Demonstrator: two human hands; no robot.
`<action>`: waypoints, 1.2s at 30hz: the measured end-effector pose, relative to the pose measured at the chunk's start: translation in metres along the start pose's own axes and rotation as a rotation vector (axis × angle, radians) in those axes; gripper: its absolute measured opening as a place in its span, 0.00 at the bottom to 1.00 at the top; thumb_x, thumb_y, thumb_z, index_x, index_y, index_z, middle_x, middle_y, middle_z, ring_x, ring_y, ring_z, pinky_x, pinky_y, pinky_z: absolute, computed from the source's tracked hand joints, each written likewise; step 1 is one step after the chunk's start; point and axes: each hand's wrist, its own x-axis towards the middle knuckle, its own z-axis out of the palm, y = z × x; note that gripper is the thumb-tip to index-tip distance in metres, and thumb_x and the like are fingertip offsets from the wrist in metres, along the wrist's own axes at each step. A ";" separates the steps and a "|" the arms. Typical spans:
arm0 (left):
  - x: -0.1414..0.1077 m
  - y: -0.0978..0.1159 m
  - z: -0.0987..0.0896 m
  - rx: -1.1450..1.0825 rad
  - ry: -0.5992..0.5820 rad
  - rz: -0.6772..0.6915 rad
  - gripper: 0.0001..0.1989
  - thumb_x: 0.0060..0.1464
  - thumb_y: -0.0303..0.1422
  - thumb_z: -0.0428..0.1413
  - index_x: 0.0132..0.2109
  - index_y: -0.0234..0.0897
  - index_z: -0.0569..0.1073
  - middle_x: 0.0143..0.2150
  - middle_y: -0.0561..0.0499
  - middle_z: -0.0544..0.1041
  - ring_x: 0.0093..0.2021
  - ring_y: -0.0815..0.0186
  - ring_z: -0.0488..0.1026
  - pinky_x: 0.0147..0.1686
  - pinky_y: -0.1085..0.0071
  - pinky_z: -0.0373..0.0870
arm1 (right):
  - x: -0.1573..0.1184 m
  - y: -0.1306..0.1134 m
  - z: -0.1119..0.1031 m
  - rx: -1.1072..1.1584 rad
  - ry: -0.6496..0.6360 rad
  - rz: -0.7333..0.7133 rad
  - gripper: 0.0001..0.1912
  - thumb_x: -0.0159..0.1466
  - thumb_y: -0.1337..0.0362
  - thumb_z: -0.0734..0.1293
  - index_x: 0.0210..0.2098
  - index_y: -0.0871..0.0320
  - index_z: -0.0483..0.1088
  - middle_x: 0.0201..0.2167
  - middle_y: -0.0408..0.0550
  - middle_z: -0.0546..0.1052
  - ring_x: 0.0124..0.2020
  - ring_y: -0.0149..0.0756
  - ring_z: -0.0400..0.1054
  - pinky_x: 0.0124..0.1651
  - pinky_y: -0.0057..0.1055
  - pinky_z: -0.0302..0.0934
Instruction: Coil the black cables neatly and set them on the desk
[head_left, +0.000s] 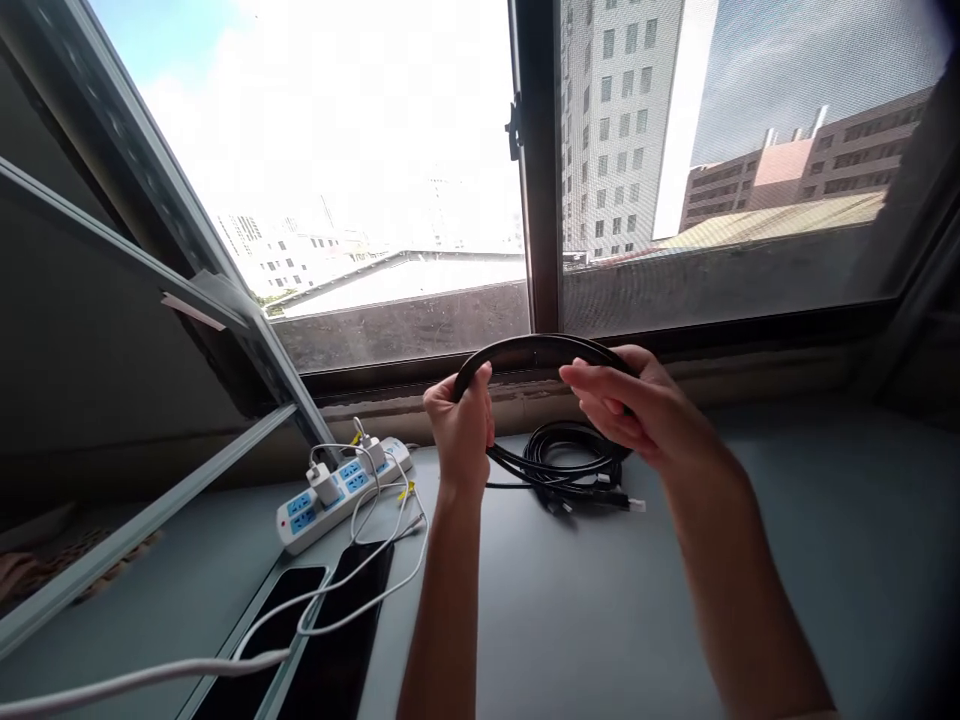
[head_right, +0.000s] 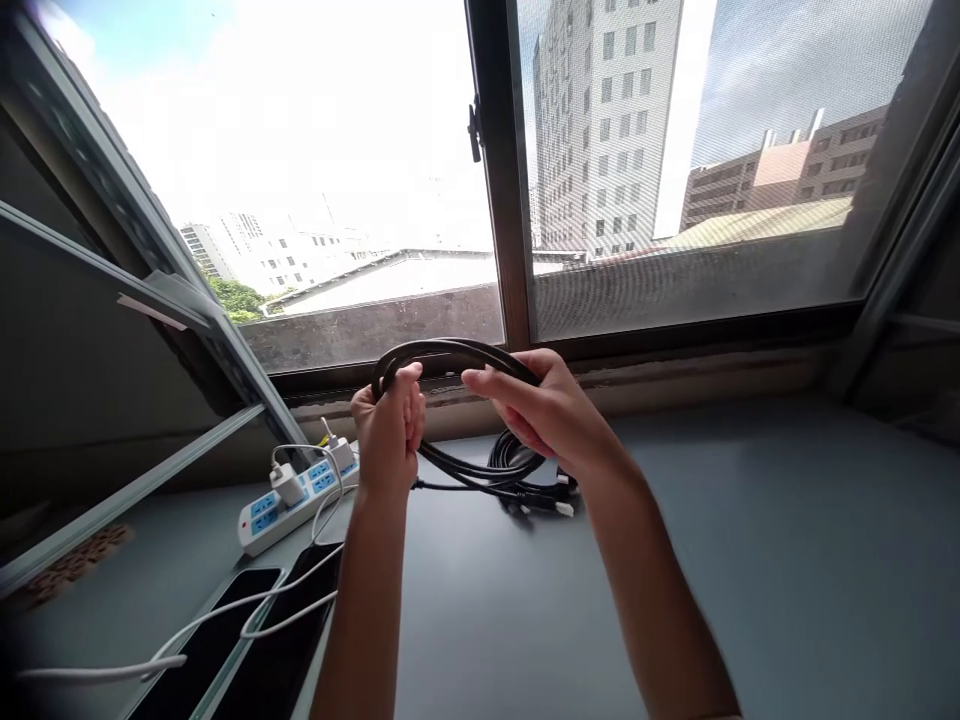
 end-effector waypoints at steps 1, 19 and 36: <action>0.002 -0.004 0.000 0.018 -0.025 -0.032 0.21 0.46 0.32 0.54 0.14 0.37 0.53 0.08 0.61 0.51 0.08 0.79 0.49 0.09 0.77 0.43 | -0.001 0.000 0.001 0.038 -0.009 0.019 0.24 0.57 0.62 0.68 0.12 0.59 0.52 0.07 0.33 0.52 0.07 0.18 0.41 0.10 0.21 0.32; -0.006 -0.035 0.024 0.251 -0.606 -0.449 0.22 0.56 0.42 0.43 0.21 0.36 0.67 0.16 0.48 0.71 0.15 0.66 0.69 0.17 0.72 0.64 | -0.007 0.000 0.015 0.021 0.377 -0.452 0.23 0.57 0.68 0.65 0.11 0.58 0.51 0.07 0.35 0.50 0.09 0.20 0.39 0.15 0.27 0.33; 0.009 -0.021 0.012 -0.204 -0.457 -0.135 0.15 0.55 0.41 0.51 0.27 0.35 0.65 0.36 0.49 0.75 0.38 0.64 0.75 0.41 0.70 0.68 | 0.013 0.008 0.014 0.420 0.401 -0.358 0.24 0.49 0.66 0.65 0.10 0.58 0.44 0.04 0.34 0.46 0.07 0.20 0.37 0.11 0.23 0.32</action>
